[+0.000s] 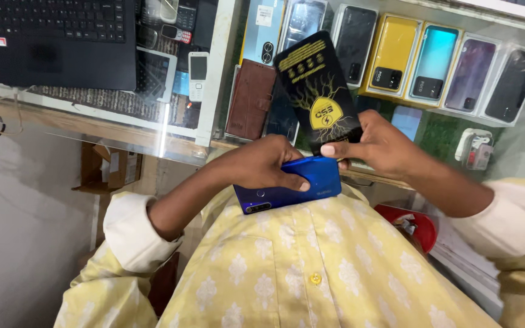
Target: The person holds a blue smartphone and a screen protector package, then uses a heat gun to warm the phone's back cover. They proceed to pry open the back cover, separating it from the main body to expose the internal components.
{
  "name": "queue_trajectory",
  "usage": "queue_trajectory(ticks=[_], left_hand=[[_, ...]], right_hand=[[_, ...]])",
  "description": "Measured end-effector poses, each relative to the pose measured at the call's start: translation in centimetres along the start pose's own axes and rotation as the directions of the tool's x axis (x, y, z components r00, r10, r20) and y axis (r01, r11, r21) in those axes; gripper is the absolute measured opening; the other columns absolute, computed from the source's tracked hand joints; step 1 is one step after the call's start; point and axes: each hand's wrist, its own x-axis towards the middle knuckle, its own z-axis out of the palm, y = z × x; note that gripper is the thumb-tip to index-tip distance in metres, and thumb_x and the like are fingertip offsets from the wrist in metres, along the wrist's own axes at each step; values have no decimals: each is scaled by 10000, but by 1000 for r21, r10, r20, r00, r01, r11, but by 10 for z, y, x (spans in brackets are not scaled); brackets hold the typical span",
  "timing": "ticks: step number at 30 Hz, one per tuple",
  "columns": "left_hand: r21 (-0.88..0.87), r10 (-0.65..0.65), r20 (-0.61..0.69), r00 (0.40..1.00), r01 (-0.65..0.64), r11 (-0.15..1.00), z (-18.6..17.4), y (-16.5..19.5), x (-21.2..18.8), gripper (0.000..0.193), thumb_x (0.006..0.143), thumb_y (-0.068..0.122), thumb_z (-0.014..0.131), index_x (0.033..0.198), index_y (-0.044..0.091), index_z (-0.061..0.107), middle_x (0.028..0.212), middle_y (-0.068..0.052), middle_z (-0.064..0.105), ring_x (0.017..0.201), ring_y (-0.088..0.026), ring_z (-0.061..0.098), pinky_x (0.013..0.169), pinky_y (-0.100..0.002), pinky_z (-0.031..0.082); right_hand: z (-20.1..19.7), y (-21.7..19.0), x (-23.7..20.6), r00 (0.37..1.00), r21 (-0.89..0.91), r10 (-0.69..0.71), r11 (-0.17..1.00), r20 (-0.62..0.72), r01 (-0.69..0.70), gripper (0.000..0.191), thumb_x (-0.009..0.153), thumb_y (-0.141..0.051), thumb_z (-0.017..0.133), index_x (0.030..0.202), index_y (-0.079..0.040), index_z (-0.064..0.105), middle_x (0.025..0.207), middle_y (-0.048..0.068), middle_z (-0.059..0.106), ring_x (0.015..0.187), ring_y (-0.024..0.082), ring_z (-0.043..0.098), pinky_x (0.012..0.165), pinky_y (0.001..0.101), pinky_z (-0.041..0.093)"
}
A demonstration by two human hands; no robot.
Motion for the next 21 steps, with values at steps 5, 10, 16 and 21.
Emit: queue_trajectory(ticks=[5, 10, 16, 21], left_hand=[[-177, 8, -46, 999, -16, 984, -5, -3, -4, 310, 842, 282, 797, 1016, 25, 778, 790, -48, 780, 683, -54, 653, 633, -284, 542], [-200, -7, -81, 997, -10, 980, -7, -5, -5, 308, 862, 267, 798, 1027, 8, 778, 798, -36, 770, 710, -51, 648, 657, -279, 550], [-267, -23, -105, 994, -6, 964, -6, -3, -8, 312, 876, 250, 769, 1086, 19, 763, 848, -26, 778, 747, -46, 667, 688, -279, 571], [-202, -63, -97, 993, 42, 978, 0, -3, -14, 319, 871, 247, 762, 1119, 46, 753, 842, -35, 782, 735, -57, 670, 695, -284, 568]], right_hand=[[7, 10, -17, 945, 3, -160, 986, -287, 167, 270, 851, -187, 816, 1031, -17, 709, 929, 17, 738, 829, 87, 677, 747, 259, 568], [18, 15, -20, 897, -56, -192, 981, -399, 185, 271, 826, -142, 853, 1009, 4, 715, 924, 27, 746, 818, 88, 671, 745, 259, 561], [19, 19, -7, 887, 49, -234, 960, -397, 276, 241, 871, -130, 849, 1006, 12, 709, 927, 27, 733, 820, 85, 666, 747, 259, 557], [38, 24, -10, 880, 163, -194, 943, -434, 289, 255, 879, -146, 831, 1042, 5, 708, 962, 24, 738, 858, 87, 679, 790, 260, 566]])
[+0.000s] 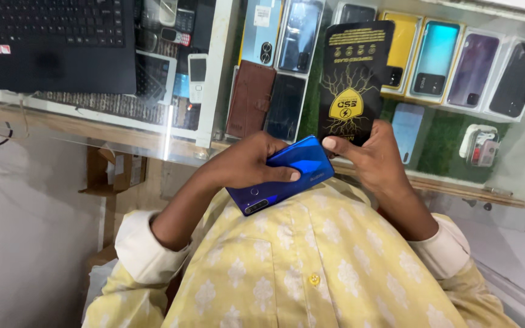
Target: The person holds a blue smartphone and a screen protector package, then uses a heat gun to warm the phone's back cover. They proceed to pry open the back cover, separating it from the main body to expose the internal components.
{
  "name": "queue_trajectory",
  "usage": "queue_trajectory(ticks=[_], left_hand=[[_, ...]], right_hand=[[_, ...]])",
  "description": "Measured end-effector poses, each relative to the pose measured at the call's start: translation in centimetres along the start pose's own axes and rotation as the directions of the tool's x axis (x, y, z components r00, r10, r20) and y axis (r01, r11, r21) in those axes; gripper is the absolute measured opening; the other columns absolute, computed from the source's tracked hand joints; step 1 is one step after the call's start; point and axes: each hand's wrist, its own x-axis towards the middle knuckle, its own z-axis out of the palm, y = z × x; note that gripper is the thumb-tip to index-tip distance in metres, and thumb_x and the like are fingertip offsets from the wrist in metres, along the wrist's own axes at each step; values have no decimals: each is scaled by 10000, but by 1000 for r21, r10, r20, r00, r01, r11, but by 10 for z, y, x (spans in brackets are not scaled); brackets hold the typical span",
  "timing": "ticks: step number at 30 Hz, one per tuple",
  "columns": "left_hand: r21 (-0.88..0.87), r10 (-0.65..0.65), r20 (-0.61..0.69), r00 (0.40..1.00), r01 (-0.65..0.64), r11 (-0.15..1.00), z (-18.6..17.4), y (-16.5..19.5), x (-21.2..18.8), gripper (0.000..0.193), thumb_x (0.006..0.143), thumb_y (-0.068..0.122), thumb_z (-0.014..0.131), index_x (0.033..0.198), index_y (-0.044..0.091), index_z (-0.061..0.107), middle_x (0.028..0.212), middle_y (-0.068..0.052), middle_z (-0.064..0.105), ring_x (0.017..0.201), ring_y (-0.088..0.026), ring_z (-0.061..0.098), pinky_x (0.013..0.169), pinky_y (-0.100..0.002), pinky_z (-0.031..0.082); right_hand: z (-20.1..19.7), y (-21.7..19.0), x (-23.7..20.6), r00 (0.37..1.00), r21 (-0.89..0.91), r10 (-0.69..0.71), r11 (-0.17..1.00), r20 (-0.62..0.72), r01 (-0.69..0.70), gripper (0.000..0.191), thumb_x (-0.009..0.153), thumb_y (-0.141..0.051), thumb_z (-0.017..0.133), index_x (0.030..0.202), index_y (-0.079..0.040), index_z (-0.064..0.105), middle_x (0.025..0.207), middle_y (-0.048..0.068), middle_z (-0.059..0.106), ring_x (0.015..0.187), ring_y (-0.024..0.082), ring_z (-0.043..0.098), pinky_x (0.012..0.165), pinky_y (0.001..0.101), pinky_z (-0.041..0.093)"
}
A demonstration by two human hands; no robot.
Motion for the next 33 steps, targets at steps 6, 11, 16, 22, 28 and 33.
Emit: queue_trajectory(ticks=[6, 11, 16, 22, 28, 33], left_hand=[[25, 85, 33, 996, -86, 996, 6, -6, -5, 358, 870, 255, 780, 1162, 53, 743, 934, -45, 803, 818, -77, 729, 753, -288, 578], [1, 1, 8, 1000, -1, 1000, 16, -10, -13, 360, 862, 265, 784, 1157, 60, 762, 902, -53, 805, 797, -78, 720, 730, -297, 577], [9, 50, -7, 999, -50, 999, 11, -3, -17, 347, 890, 228, 769, 1199, 73, 739, 947, -56, 810, 835, -87, 715, 757, -299, 585], [-59, 211, -190, 959, -226, 972, 9, 16, -11, 769, 893, 136, 743, 1536, 183, 323, 1050, -107, 778, 960, -159, 772, 786, -330, 620], [62, 489, -305, 817, -496, 866, 26, 24, 9, 595, 1045, 135, 706, 1526, 158, 356, 1279, -169, 710, 1113, -254, 777, 927, -379, 639], [457, 468, -451, 760, -254, 852, 36, 28, 13, 805, 820, 384, 863, 1410, 80, 407, 1164, -195, 688, 977, -377, 731, 794, -427, 585]], right_hand=[[-3, -2, -25, 997, -98, 66, 993, 40, -62, 310, 828, -190, 835, 1048, -21, 697, 950, 20, 745, 855, 98, 684, 773, 273, 568], [-5, 1, -36, 991, -125, 127, 985, 29, -123, 296, 799, -160, 858, 1000, -6, 705, 880, 51, 749, 791, 128, 698, 738, 296, 576], [3, 4, -36, 998, -33, 60, 998, -10, -60, 305, 820, -143, 858, 1030, -4, 686, 932, 43, 734, 830, 112, 679, 758, 285, 571], [1, -20, -9, 993, -65, -112, 992, -46, 109, 338, 849, -142, 858, 1103, -12, 677, 1006, 33, 723, 903, 104, 673, 817, 263, 574], [-30, -60, 23, 981, -219, -150, 960, 122, 175, 422, 820, -175, 891, 1134, -10, 662, 1039, 30, 705, 946, 106, 653, 831, 274, 553], [-26, -65, 38, 973, -361, -146, 910, 178, 202, 462, 806, -214, 895, 1148, -2, 668, 1009, 5, 681, 925, 93, 616, 803, 266, 530]])
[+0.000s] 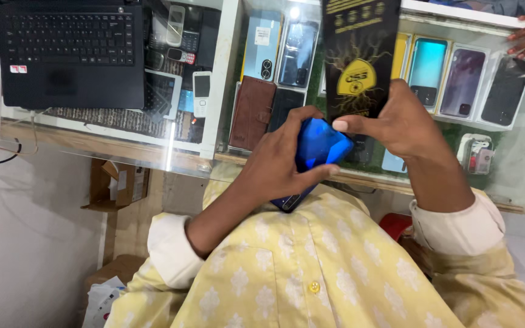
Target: The person holds a blue smartphone and a screen protector package, then uses a heat gun to warm the phone's back cover. They proceed to pry open the back cover, separating it from the main body to expose the internal components.
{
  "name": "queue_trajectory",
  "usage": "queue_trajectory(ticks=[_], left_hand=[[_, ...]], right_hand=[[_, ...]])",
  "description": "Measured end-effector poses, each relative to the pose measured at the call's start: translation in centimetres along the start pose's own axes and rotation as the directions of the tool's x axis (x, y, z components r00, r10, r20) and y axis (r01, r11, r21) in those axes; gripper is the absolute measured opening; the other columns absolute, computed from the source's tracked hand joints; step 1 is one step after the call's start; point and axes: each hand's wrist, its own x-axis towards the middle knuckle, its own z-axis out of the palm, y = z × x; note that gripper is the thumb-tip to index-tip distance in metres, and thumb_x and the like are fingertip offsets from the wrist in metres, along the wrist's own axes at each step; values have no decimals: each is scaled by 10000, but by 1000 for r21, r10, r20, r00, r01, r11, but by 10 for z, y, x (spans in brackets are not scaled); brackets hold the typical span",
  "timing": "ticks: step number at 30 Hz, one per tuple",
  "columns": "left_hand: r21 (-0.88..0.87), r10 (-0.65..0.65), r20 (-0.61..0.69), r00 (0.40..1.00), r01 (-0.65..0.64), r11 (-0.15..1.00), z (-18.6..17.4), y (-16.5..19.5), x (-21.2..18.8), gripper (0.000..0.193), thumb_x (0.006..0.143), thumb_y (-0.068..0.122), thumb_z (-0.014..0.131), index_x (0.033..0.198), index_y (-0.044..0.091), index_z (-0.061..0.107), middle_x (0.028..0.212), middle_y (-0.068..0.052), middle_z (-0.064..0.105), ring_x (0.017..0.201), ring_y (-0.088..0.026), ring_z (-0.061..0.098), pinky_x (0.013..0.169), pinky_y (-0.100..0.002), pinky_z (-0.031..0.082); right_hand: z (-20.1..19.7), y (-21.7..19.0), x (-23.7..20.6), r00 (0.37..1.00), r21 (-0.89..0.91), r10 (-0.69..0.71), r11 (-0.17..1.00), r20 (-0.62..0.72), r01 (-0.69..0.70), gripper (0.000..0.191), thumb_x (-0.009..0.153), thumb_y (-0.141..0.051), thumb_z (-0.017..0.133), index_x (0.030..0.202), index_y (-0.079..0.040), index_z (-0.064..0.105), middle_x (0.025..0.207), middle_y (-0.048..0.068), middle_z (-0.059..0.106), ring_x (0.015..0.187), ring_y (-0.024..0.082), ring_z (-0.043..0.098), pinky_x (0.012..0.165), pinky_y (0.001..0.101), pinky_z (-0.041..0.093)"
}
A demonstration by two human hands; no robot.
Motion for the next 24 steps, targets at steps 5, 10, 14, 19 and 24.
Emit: queue_trajectory(ticks=[5, 10, 14, 19, 24], left_hand=[[172, 55, -134, 989, -32, 985, 9, 9, 5, 852, 751, 426, 892, 1337, 32, 414, 1143, -181, 630, 933, -374, 706, 736, -450, 574], [180, 37, -182, 983, -4, 984, 13, 14, 6, 749, 765, 321, 870, 1311, 37, 443, 1172, -161, 616, 937, -374, 709, 748, -450, 588], [142, 8, -160, 987, 15, 990, 13, 18, 3, 726, 770, 289, 871, 1301, 28, 451, 1171, -170, 628, 914, -387, 710, 750, -455, 592], [146, -18, -168, 986, 43, 988, 17, 25, 2, 703, 793, 263, 862, 1291, 11, 435, 1090, -192, 640, 877, -412, 706, 723, -465, 585], [141, 3, -219, 976, 29, 990, 14, 24, -1, 691, 786, 262, 852, 1274, 15, 430, 1016, -204, 658, 804, -393, 726, 683, -462, 592]], right_hand=[[6, -3, 12, 999, 157, 27, 987, 48, -34, 481, 773, -219, 905, 1128, 0, 666, 1013, 7, 706, 909, 84, 635, 805, 262, 556], [5, -10, 6, 999, 7, 29, 1000, 27, -29, 429, 793, -199, 896, 1096, 6, 672, 987, 1, 700, 877, 65, 614, 766, 253, 543], [3, -11, 1, 1000, 24, 12, 1000, 29, -12, 426, 796, -207, 894, 1091, -9, 660, 978, -8, 688, 867, 60, 605, 748, 251, 540], [6, -12, 3, 980, -147, 196, 969, -27, -198, 391, 827, -186, 914, 1022, 43, 663, 872, 80, 623, 778, 137, 530, 660, 326, 457], [8, -18, -3, 1000, 113, -10, 994, 27, 7, 469, 803, -235, 875, 1141, -23, 628, 1028, -13, 695, 920, 62, 638, 797, 238, 560]])
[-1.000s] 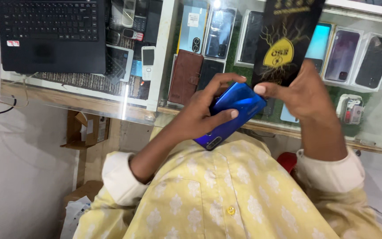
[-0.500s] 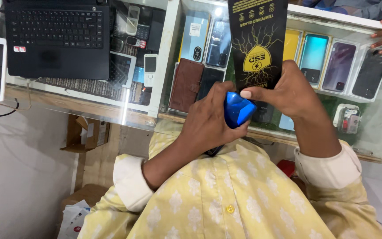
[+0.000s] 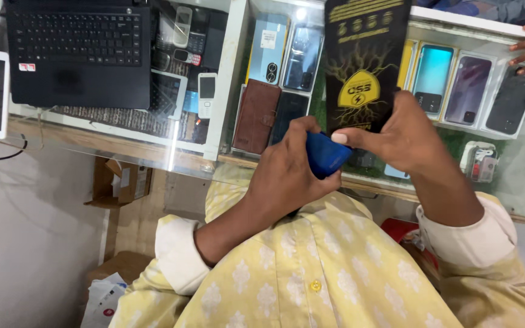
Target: The person holds a blue smartphone and a screen protector package, then uses a heat gun to warm the phone's back cover. They proceed to pry open the back cover, separating it from the main body to expose the internal components.
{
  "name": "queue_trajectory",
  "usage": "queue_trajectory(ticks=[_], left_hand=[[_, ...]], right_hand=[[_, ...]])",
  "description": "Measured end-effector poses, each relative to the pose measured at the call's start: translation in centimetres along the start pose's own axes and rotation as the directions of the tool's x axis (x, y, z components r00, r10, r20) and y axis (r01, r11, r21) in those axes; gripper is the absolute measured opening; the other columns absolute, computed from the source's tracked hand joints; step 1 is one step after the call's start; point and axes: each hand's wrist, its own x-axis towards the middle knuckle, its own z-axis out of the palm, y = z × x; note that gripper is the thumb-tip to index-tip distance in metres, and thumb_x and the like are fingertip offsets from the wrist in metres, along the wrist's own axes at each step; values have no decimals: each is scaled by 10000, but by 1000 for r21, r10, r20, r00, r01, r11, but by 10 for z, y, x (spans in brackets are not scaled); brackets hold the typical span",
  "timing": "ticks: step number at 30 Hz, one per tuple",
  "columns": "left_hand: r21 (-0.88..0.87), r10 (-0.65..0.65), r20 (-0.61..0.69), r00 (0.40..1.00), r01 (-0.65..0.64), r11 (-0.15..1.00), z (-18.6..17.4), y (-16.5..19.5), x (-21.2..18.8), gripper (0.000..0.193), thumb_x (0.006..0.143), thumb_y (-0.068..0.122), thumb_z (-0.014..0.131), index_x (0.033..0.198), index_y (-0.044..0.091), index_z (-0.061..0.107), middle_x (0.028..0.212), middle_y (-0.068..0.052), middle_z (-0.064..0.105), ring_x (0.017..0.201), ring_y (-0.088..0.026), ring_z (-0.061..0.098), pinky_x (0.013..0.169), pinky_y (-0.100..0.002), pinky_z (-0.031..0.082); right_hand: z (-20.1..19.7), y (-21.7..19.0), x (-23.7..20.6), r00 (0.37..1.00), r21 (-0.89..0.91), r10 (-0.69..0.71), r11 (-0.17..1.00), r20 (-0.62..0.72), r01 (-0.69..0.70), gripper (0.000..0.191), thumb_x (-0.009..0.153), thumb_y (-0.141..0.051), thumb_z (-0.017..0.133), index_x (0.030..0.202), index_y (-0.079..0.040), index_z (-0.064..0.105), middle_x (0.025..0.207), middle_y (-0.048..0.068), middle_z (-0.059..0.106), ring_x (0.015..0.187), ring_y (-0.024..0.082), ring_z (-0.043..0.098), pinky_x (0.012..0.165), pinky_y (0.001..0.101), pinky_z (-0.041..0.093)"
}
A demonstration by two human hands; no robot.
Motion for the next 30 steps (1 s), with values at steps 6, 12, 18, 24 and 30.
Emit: queue_trajectory(ticks=[6, 12, 18, 24, 30], left_hand=[[-17, -93, -65, 993, 93, 996, -4, -3, -1, 743, 741, 254, 894, 1263, 5, 427, 930, -215, 659, 779, -402, 720, 636, -453, 578], [-45, -35, -91, 995, 31, 999, -7, -4, -4, 734, 779, 234, 896, 1267, -13, 406, 967, -204, 637, 751, -374, 718, 623, -428, 571], [-129, -147, -92, 985, 134, 983, -5, -6, -4, 761, 778, 249, 899, 1265, 8, 367, 908, -171, 623, 748, -338, 737, 631, -407, 584], [-165, -199, -144, 969, 175, 971, -3, -10, 3, 775, 727, 238, 910, 1213, 25, 344, 1011, -215, 595, 820, -390, 725, 663, -442, 570], [-277, -349, -46, 936, 323, 905, 5, -7, 15, 830, 763, 343, 906, 1225, 18, 299, 950, -207, 598, 826, -392, 723, 710, -467, 564]], right_hand=[[-11, 0, -1, 996, -136, 44, 990, 80, -32, 471, 767, -231, 894, 1108, -3, 663, 964, 0, 701, 854, 73, 619, 729, 251, 548], [0, 2, -14, 994, -227, -96, 971, -56, 81, 325, 859, -196, 878, 1010, 19, 687, 897, 40, 715, 787, 96, 615, 705, 267, 536], [48, 25, -32, 948, 104, -128, 981, -292, 165, 116, 1001, -25, 775, 1017, 34, 676, 870, 82, 714, 753, 144, 691, 744, 314, 579], [64, 37, -19, 909, 396, -89, 879, -408, 264, 280, 914, 13, 813, 1125, -3, 630, 1027, 62, 704, 928, 144, 685, 861, 290, 574], [34, 26, 3, 955, 360, -29, 923, -294, 139, 252, 905, 4, 823, 1118, -17, 690, 1028, 44, 712, 885, 118, 675, 821, 275, 570]])
